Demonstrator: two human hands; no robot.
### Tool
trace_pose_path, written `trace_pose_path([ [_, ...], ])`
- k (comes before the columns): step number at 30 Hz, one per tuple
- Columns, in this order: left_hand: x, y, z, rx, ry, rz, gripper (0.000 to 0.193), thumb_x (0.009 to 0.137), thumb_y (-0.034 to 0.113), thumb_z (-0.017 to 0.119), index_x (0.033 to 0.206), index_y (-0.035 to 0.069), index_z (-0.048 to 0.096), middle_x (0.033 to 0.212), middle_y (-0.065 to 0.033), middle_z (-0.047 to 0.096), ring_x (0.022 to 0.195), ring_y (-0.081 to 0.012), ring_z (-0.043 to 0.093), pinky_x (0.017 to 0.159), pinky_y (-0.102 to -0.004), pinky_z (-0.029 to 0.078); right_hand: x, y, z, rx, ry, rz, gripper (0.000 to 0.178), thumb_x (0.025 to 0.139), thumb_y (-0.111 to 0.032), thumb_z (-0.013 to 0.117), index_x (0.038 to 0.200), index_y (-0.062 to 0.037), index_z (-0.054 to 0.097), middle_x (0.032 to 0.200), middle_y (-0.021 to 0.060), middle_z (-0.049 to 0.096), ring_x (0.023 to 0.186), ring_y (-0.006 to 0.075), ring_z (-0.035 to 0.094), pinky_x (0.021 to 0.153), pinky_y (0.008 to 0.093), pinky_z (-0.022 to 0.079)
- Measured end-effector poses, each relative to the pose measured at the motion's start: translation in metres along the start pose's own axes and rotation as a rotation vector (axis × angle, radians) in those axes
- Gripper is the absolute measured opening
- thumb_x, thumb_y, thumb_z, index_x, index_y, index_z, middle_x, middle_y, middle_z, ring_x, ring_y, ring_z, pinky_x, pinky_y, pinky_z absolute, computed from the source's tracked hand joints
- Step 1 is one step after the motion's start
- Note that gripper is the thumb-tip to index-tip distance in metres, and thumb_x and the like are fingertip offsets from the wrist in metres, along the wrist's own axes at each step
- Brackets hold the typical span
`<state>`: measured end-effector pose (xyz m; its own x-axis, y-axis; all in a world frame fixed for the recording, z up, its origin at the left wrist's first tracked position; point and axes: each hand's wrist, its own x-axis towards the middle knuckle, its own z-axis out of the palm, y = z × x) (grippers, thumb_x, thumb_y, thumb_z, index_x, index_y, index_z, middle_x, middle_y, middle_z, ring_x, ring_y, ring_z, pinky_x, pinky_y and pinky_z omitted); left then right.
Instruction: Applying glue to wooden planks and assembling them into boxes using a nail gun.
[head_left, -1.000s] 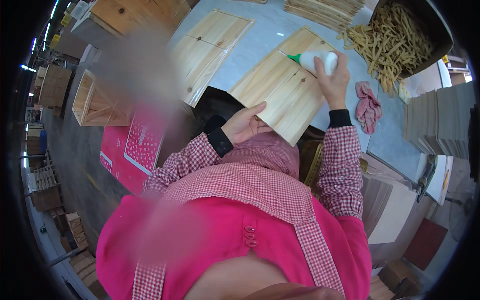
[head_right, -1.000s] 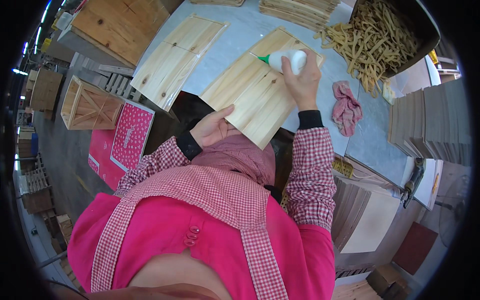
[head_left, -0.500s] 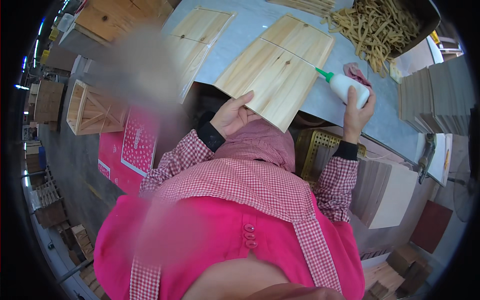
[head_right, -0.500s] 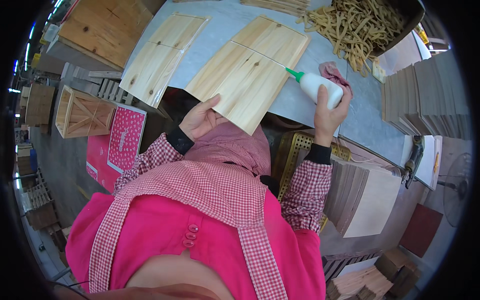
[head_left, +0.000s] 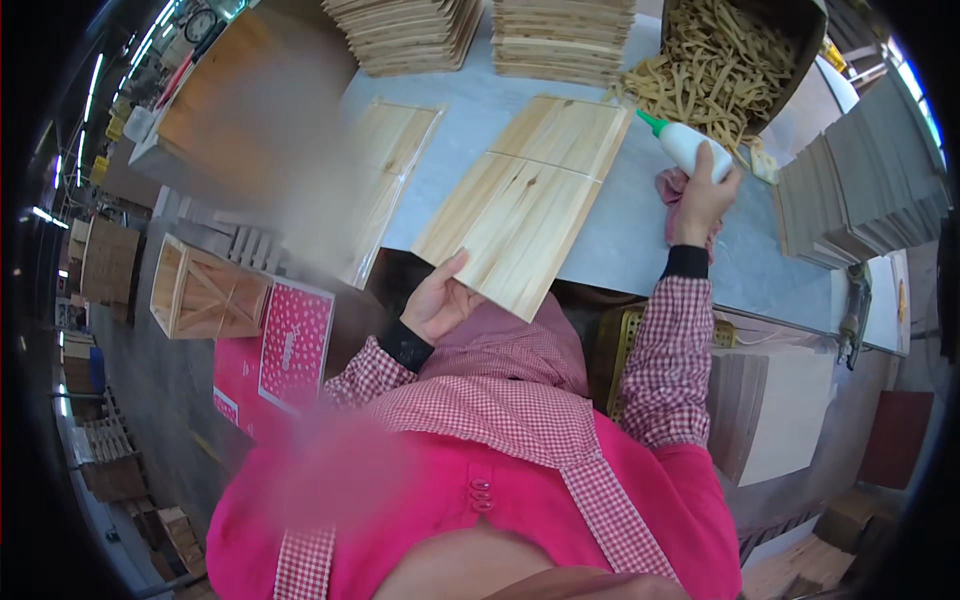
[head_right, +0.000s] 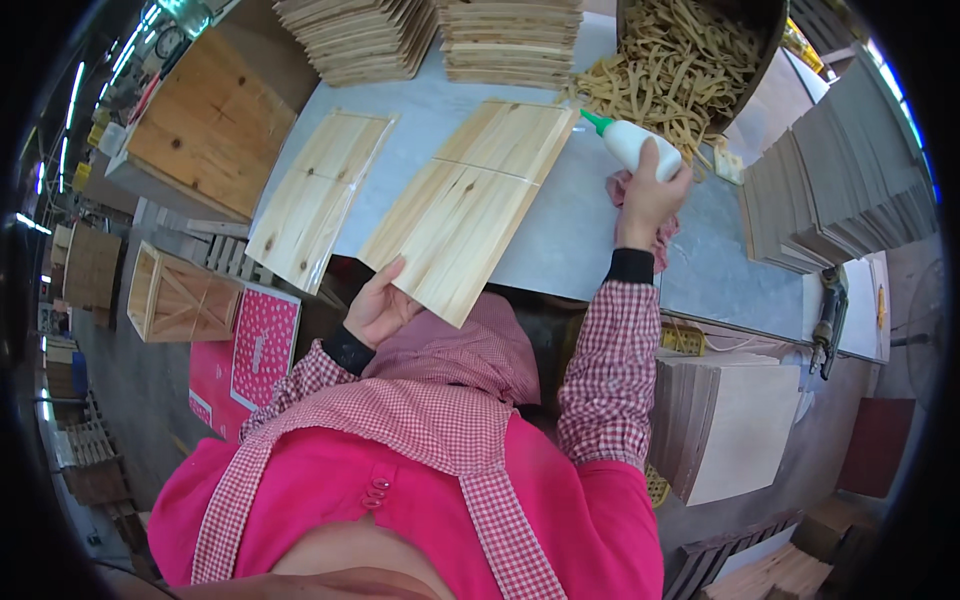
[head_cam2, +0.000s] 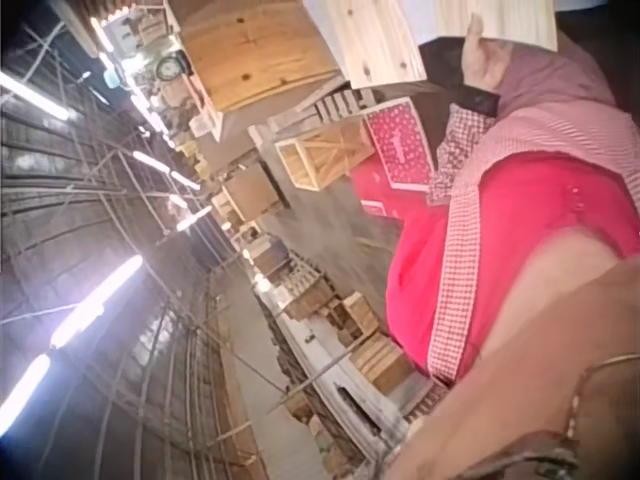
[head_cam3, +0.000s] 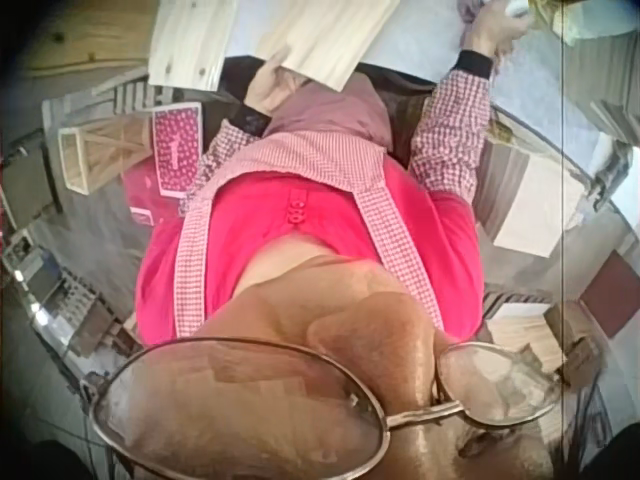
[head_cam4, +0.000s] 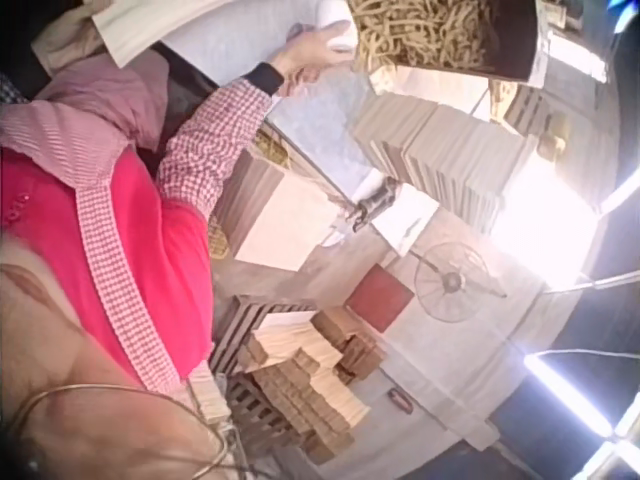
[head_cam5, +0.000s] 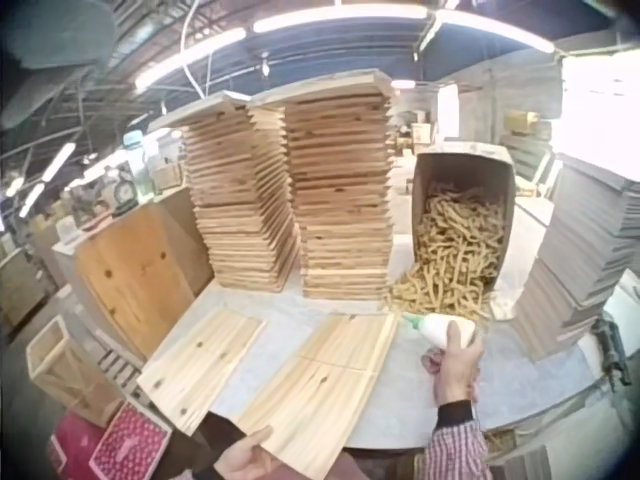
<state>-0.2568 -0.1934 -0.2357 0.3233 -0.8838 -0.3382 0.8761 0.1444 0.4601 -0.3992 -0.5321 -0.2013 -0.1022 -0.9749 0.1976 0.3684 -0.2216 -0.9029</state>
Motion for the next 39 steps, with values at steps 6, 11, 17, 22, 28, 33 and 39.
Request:
trace_pose_path([
  [6,0.002,0.002,0.005,-0.007,0.005,-0.017,0.044,0.097,0.021,0.051,0.135,0.002,0.039,0.132,-0.0141,0.053,0.120,-0.0240,0.054,0.102,-0.0395,0.045,0.042,0.027,0.005,-0.411,0.031,-0.078,0.047,0.079,-0.030,0.074,0.102,0.0050,0.052,0.089,0.0160,0.063,0.066,0.0210,0.063,0.048,0.0287,0.050],
  [11,0.001,0.003,0.002,-0.005,0.019,-0.010,0.044,0.097,0.020,0.051,0.135,0.001,0.039,0.131,-0.0146,0.053,0.120,-0.0241,0.054,0.102,-0.0399,0.045,0.036,0.028,-0.011,-0.607,-0.033,-0.446,0.045,0.080,-0.027,0.074,0.103,0.0042,0.053,0.090,0.0143,0.063,0.069,0.0200,0.063,0.048,0.0282,0.051],
  [17,0.004,0.004,0.002,-0.037,-0.003,0.011,0.043,0.097,0.019,0.050,0.135,0.001,0.038,0.131,-0.0156,0.053,0.120,-0.0251,0.054,0.102,-0.0403,0.045,-0.028,-0.020,-0.027,-0.267,-0.189,-0.014,0.038,0.083,-0.024,0.072,0.104,0.0020,0.054,0.091,0.0105,0.062,0.071,0.0166,0.061,0.046,0.0259,0.050],
  [22,0.005,0.006,0.005,-0.103,-0.023,0.019,0.043,0.097,0.018,0.050,0.135,0.001,0.038,0.130,-0.0153,0.053,0.120,-0.0257,0.053,0.103,-0.0405,0.045,-0.079,-0.058,-0.045,-0.296,-0.293,0.037,0.036,0.084,-0.022,0.071,0.105,0.0012,0.055,0.093,0.0092,0.060,0.074,0.0146,0.060,0.049,0.0251,0.049],
  [28,0.012,0.008,0.000,-0.081,-0.052,0.055,0.041,0.097,0.017,0.051,0.132,0.000,0.040,0.129,-0.0161,0.054,0.119,-0.0260,0.054,0.102,-0.0413,0.045,-0.142,-0.091,-0.081,-0.339,-0.460,-0.011,0.034,0.085,-0.020,0.070,0.106,0.0007,0.055,0.092,0.0073,0.059,0.080,0.0135,0.057,0.066,0.0259,0.048],
  [33,0.017,0.008,-0.003,-0.082,-0.070,0.039,0.040,0.096,0.018,0.053,0.130,-0.001,0.042,0.127,-0.0168,0.055,0.117,-0.0263,0.055,0.101,-0.0418,0.047,-0.164,-0.106,-0.084,-0.365,-0.508,-0.021,0.031,0.085,-0.019,0.068,0.105,0.0008,0.054,0.093,0.0066,0.058,0.085,0.0131,0.054,0.076,0.0274,0.044],
  [39,0.013,0.006,-0.003,-0.046,-0.062,0.047,0.041,0.096,0.017,0.053,0.131,-0.001,0.040,0.129,-0.0166,0.053,0.117,-0.0262,0.055,0.101,-0.0409,0.047,-0.169,-0.110,-0.081,-0.391,-0.523,-0.081,0.033,0.085,-0.020,0.068,0.105,0.0009,0.054,0.095,0.0077,0.057,0.086,0.0140,0.054,0.076,0.0278,0.045],
])
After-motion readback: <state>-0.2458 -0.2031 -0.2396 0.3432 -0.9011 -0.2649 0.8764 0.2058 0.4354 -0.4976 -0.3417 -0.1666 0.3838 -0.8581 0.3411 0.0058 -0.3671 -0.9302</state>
